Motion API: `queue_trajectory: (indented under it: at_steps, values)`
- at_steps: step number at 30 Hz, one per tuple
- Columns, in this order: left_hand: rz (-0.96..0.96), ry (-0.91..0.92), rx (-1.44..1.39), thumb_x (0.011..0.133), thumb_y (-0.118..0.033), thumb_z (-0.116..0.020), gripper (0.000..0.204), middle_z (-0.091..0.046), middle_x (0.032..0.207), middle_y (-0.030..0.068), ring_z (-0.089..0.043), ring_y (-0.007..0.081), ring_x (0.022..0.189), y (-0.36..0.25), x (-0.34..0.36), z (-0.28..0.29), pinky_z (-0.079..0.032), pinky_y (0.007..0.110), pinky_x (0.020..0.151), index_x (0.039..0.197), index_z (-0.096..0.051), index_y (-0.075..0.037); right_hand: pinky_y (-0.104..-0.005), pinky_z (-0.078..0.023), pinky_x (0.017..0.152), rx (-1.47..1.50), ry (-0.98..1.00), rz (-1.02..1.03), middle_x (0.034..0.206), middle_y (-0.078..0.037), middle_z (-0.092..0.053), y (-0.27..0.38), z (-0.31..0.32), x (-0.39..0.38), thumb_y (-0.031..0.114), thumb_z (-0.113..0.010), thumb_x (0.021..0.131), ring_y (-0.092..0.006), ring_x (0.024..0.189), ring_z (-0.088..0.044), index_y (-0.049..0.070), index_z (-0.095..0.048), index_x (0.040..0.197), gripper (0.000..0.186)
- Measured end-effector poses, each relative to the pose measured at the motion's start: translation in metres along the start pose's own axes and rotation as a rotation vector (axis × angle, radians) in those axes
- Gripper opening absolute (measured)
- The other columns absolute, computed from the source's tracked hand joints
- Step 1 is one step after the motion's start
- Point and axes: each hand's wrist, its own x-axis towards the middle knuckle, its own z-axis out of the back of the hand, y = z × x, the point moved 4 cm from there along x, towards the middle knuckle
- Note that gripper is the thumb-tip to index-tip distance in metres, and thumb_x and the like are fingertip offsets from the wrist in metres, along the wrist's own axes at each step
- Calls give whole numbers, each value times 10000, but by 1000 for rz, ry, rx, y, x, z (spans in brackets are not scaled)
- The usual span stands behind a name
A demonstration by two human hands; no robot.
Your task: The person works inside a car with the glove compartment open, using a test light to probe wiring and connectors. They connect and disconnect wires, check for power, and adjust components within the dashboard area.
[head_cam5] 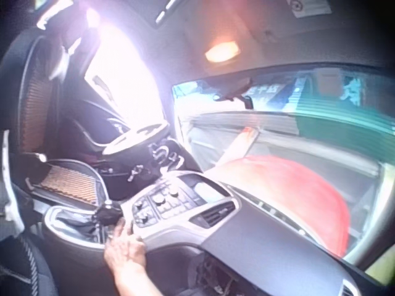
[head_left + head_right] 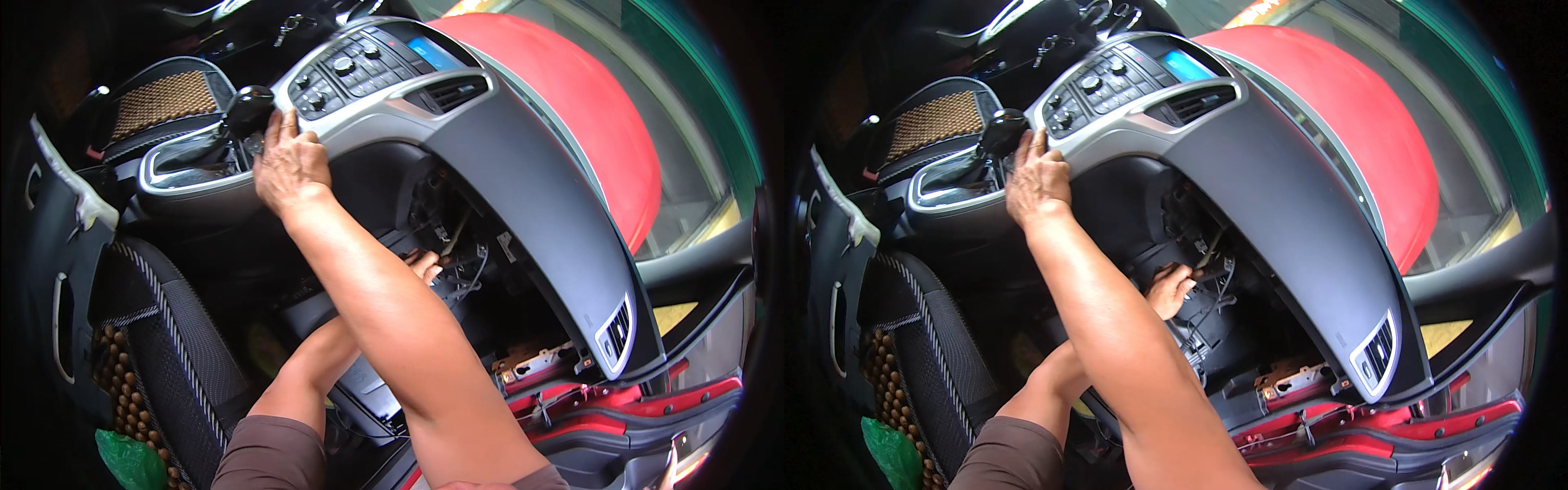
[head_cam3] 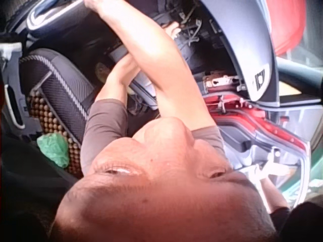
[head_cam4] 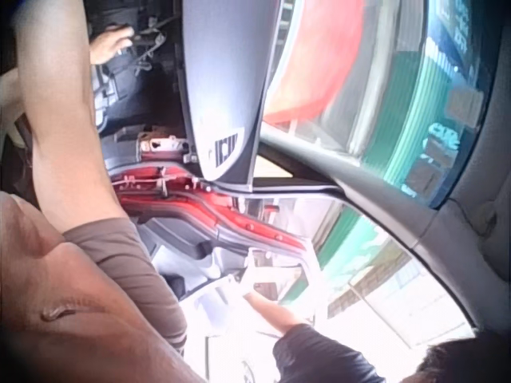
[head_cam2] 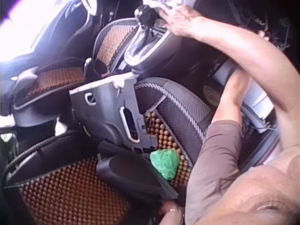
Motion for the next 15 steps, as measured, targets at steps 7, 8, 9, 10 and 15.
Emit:
queue_trajectory:
  at_steps: [7, 8, 9, 10, 15]
  values:
    - [-45, -19, 3, 1046, -129, -649, 99, -671, 978, 179, -628, 427, 947, 9, -7, -3, -521, 512, 827, 1103, -665, -49, -392, -623, 849, -22, -19, 0, 1680, -282, -411, -1, 5, -4, 503, -576, 1050, -337, 1077, -709, 12, -411, 1648, 791]
    - [-45, -20, 0, 1048, -134, -649, 102, -670, 974, 177, -628, 425, 944, 10, -7, -4, -521, 511, 825, 1102, -667, -49, -392, -622, 849, -20, -17, 5, 1673, -317, -401, -1, 5, -3, 506, -580, 1047, -339, 1084, -709, 1, -408, 1647, 802]
    - [-47, -24, -2, 1050, -139, -649, 106, -670, 971, 176, -628, 423, 941, 12, -6, -5, -521, 510, 824, 1102, -669, -49, -393, -622, 848, -26, -13, 7, 1674, -315, -403, -1, 5, -3, 508, -581, 1046, -337, 1084, -709, 1, -405, 1649, 807]
    - [-54, -26, -5, 1052, -143, -649, 110, -669, 968, 174, -628, 420, 939, 13, -5, -6, -521, 509, 822, 1102, -671, -48, -395, -622, 846, -35, -2, 8, 1675, -312, -404, -1, 4, -2, 510, -583, 1044, -335, 1083, -709, 1, -402, 1651, 812]
    - [-54, -25, -15, 1059, -163, -649, 128, -668, 958, 170, -629, 413, 930, 13, -2, -8, -522, 505, 814, 1105, -677, -47, -402, -626, 837, -19, 16, 9, 1678, -307, -404, -1, 4, -1, 505, -584, 1050, -322, 1090, -704, 8, -396, 1658, 808]
